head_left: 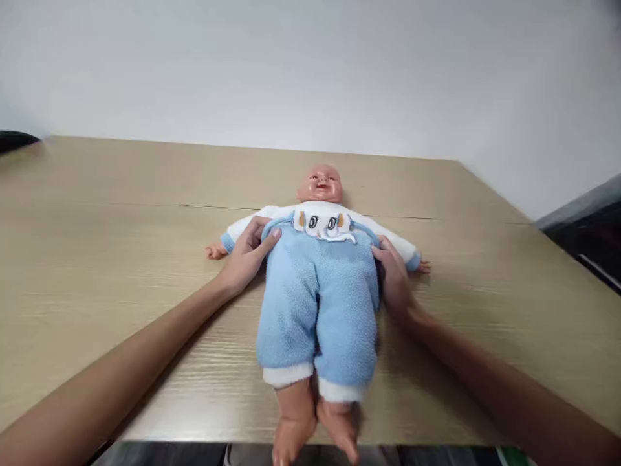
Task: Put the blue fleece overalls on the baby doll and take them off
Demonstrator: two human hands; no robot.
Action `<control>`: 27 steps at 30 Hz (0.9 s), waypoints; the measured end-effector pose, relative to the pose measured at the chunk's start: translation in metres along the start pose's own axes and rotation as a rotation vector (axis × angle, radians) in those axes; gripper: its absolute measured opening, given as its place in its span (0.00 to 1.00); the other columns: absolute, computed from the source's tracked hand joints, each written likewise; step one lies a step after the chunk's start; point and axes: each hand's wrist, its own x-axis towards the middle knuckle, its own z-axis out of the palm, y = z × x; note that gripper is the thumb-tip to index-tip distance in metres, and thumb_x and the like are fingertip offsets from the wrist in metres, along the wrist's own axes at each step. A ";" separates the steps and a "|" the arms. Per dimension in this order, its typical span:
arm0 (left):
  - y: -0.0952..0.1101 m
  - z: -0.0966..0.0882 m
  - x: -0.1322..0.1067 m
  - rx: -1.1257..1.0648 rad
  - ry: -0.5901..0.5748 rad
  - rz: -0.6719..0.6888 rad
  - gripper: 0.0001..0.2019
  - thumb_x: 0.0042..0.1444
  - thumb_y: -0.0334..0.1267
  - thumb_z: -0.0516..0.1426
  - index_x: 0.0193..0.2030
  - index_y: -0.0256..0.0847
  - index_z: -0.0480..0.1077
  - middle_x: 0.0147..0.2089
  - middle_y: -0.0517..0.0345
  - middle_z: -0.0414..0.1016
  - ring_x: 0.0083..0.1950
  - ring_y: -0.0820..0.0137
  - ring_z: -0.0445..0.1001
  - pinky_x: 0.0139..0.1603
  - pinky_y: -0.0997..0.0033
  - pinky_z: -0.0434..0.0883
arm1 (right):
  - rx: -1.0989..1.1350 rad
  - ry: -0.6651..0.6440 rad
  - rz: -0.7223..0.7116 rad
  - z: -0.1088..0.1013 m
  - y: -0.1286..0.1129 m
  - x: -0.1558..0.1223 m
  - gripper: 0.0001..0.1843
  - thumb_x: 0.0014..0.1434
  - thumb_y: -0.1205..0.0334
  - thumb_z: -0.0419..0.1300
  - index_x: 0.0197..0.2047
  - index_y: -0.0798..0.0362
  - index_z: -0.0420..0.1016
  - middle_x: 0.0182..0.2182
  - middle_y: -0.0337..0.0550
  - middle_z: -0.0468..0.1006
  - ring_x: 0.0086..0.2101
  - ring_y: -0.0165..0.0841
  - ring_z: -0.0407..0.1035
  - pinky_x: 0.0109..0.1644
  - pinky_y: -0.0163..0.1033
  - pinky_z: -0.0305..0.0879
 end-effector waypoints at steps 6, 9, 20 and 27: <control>-0.003 0.006 0.009 0.062 -0.024 0.049 0.13 0.72 0.50 0.64 0.50 0.43 0.76 0.47 0.58 0.75 0.50 0.65 0.71 0.54 0.68 0.66 | 0.102 -0.083 0.039 -0.008 0.005 0.009 0.07 0.67 0.55 0.64 0.41 0.47 0.73 0.36 0.37 0.69 0.39 0.37 0.62 0.48 0.42 0.59; -0.007 0.006 0.012 0.019 0.028 0.159 0.11 0.71 0.48 0.65 0.50 0.43 0.77 0.46 0.58 0.76 0.50 0.65 0.72 0.55 0.68 0.66 | 0.086 -0.126 0.031 -0.013 0.005 0.021 0.06 0.67 0.55 0.65 0.43 0.45 0.74 0.38 0.36 0.71 0.39 0.37 0.63 0.46 0.41 0.58; -0.009 0.003 0.016 0.018 0.046 0.157 0.14 0.74 0.51 0.63 0.48 0.41 0.76 0.44 0.58 0.74 0.46 0.68 0.70 0.51 0.70 0.65 | 0.004 -0.220 0.170 -0.018 -0.002 0.053 0.11 0.60 0.55 0.69 0.45 0.47 0.78 0.39 0.38 0.75 0.39 0.37 0.65 0.43 0.39 0.60; -0.011 0.003 0.013 0.085 0.130 0.286 0.11 0.74 0.48 0.63 0.49 0.43 0.75 0.47 0.57 0.74 0.49 0.68 0.71 0.54 0.70 0.66 | 0.441 -0.273 0.228 -0.008 -0.025 0.081 0.06 0.57 0.63 0.65 0.39 0.47 0.73 0.31 0.38 0.61 0.32 0.36 0.59 0.37 0.40 0.63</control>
